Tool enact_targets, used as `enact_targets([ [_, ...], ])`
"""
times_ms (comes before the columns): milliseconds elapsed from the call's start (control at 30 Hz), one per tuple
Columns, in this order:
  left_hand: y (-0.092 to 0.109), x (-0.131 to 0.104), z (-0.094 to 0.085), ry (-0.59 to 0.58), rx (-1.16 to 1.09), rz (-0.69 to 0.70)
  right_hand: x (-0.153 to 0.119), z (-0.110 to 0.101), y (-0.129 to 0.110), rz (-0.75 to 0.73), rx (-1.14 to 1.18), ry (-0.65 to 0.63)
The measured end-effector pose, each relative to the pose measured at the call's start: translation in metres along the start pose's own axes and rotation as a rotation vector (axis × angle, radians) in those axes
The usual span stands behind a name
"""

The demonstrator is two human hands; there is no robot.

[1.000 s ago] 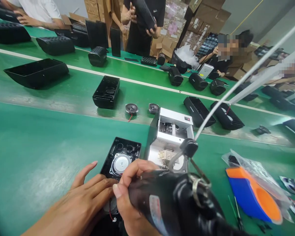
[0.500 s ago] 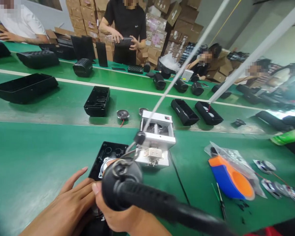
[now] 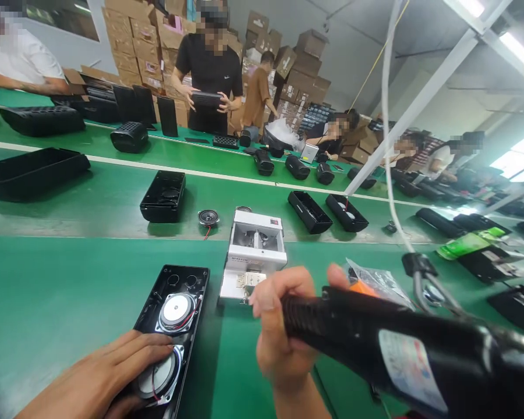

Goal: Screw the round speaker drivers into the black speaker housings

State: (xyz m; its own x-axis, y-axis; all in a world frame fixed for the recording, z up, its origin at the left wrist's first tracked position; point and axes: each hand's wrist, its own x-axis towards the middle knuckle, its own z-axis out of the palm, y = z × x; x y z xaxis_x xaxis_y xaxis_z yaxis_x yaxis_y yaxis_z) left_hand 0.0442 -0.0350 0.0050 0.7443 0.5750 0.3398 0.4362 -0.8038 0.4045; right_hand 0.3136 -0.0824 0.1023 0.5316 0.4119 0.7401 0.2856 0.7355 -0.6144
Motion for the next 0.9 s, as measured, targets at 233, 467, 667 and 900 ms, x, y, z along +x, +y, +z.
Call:
enact_targets([
  [233, 0.01, 0.015, -0.003, 0.031, -0.019, -0.024, -0.003, -0.02, 0.018, -0.056, -0.148, -0.042],
  [467, -0.001, 0.011, -0.002, -0.049, -0.117, -0.044, -0.005, -0.016, 0.017, -0.009, -0.109, 0.019],
  [667, -0.008, 0.004, 0.007, -0.021, -0.128, -0.041, 0.003, -0.017, 0.017, 0.064, -0.109, -0.066],
  [900, -0.011, -0.001, 0.014, 0.006, -0.12, -0.057, 0.005, -0.012, 0.017, -0.037, -0.145, -0.076],
])
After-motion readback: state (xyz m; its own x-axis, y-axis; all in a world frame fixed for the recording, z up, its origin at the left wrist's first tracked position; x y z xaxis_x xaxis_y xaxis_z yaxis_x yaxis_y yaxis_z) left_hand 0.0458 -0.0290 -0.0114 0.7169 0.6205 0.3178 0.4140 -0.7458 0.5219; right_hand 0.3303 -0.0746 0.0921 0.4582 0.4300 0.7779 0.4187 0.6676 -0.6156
